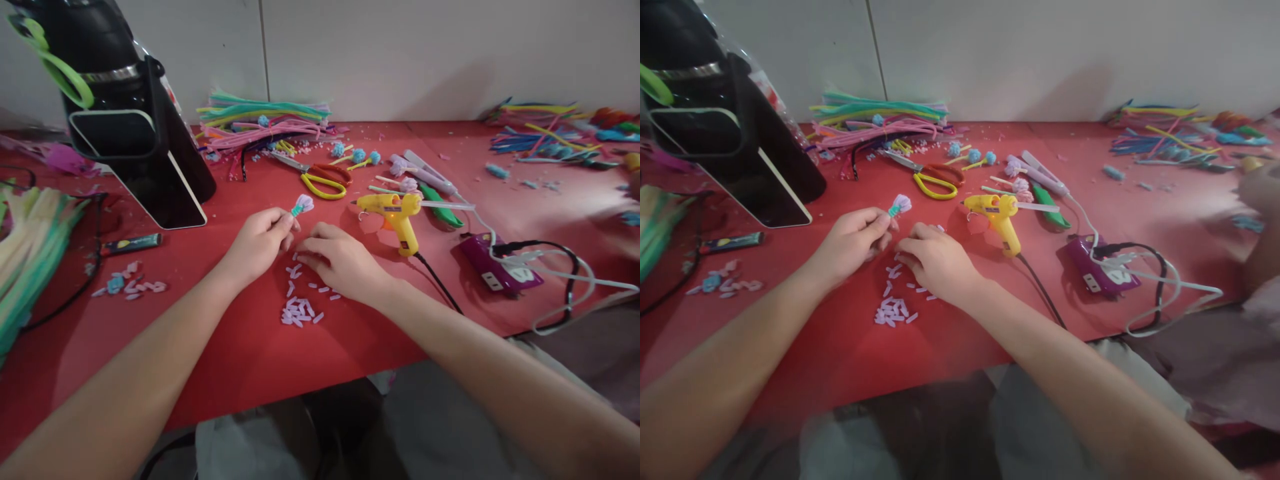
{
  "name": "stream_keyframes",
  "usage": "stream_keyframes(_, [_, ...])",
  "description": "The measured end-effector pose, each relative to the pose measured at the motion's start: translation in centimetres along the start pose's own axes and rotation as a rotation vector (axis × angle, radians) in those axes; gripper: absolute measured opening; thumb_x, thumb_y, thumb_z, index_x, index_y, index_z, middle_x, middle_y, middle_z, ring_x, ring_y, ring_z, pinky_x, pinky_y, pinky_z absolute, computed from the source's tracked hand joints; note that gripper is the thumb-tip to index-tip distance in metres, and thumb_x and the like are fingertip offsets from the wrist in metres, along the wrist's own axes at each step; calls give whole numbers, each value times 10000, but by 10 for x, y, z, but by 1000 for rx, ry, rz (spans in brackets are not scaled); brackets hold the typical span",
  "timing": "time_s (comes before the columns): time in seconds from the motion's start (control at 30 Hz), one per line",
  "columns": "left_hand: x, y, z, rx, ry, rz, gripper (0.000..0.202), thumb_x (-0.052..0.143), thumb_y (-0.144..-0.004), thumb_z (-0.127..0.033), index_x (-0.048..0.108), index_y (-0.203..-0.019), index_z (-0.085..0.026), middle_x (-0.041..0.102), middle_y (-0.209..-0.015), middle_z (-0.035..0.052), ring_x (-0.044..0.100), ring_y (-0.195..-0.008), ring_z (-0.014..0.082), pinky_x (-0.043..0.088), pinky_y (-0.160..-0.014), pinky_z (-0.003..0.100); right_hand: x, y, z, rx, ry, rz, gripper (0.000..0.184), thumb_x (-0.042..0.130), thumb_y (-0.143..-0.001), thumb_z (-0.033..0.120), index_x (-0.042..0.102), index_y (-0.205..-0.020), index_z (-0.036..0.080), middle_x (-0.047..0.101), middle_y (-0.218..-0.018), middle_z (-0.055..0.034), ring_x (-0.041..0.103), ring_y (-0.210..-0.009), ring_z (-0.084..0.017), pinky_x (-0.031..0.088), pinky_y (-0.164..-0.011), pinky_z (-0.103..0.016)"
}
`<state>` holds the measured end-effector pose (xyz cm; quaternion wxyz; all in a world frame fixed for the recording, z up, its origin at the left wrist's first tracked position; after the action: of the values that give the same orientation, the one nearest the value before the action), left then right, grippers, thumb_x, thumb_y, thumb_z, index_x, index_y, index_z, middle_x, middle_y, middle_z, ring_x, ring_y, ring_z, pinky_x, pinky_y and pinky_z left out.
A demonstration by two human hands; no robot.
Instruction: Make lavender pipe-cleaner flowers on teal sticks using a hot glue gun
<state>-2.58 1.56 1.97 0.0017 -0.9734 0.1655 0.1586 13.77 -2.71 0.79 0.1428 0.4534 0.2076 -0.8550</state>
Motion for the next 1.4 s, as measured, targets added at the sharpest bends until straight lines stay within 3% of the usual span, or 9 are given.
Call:
stream_keyframes(0.2, [-2,0,1,1,25,-15,221,474,-979,-280,595,-834,-165,502,-603,-24,388,-498,88,293,-484,236,-6,3,4,-72,-16,46,274,521,-948,80,750,-1076,162,639,-1068,-107,607,-1005,-228,481,-906,-350])
stream_keyframes(0.4, [-1,0,0,24,18,-18,224,470,-980,-273,597,-836,-159,501,-599,-24,386,-498,85,273,-474,233,0,-2,5,-15,92,48,328,487,-986,110,751,-1164,189,645,-1083,-117,606,-986,-237,483,-882,-364])
stream_keyframes(0.6, [-1,-1,1,12,15,-19,230,473,-980,-289,599,-840,-158,502,-603,-27,356,-475,77,251,-459,241,5,-4,4,-29,184,27,205,516,-990,138,720,-969,123,664,-1034,-142,594,-945,-257,474,-896,-408])
stream_keyframes(0.7, [0,2,-1,-6,3,-27,230,475,-983,-300,600,-850,-160,507,-602,-29,348,-462,75,236,-450,247,-1,0,2,-12,44,-66,153,507,-979,113,654,-937,116,672,-983,-134,608,-898,-230,492,-857,-380])
stream_keyframes(0.83, [3,6,-5,-16,2,-19,237,480,-983,-302,594,-831,-161,510,-603,-28,352,-463,72,233,-450,248,-10,10,-4,122,-281,-202,68,617,-877,109,622,-879,176,694,-849,-38,639,-755,-166,515,-725,-300])
stream_keyframes(1.03, [6,8,-3,-7,45,-6,252,499,-984,-350,596,-843,-165,520,-610,-24,384,-489,76,256,-463,239,-22,21,-2,64,-299,-229,302,511,-918,81,700,-1132,177,700,-1010,-82,674,-897,-178,547,-824,-341])
stream_keyframes(1.13, [8,10,-3,-18,74,-4,260,500,-985,-361,605,-853,-164,517,-610,-25,383,-492,76,246,-458,238,-26,24,-3,124,-320,-227,215,553,-924,117,743,-1006,174,722,-951,-77,679,-846,-179,553,-790,-343])
stream_keyframes(1.27, [14,13,-4,-16,122,-10,244,508,-984,-356,601,-860,-167,524,-619,-24,424,-525,81,273,-469,226,-27,25,-5,312,-637,-297,86,713,-862,217,765,-919,180,769,-820,-40,720,-756,-177,599,-760,-344])
stream_keyframes(1.4, [22,18,-7,22,161,-11,253,504,-996,-366,587,-853,-175,526,-626,-28,440,-538,79,314,-486,218,-24,23,0,360,-830,-359,98,803,-802,264,793,-858,184,782,-772,-20,732,-701,-156,616,-700,-295])
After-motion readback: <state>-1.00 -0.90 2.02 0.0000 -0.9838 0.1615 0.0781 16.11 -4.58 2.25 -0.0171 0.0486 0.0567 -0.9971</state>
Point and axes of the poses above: each hand's wrist, its own y-axis away from the middle knuckle, its own x-axis out of the palm, z = x × y, the point moved 2 cm from there along -y, towards the middle knuckle
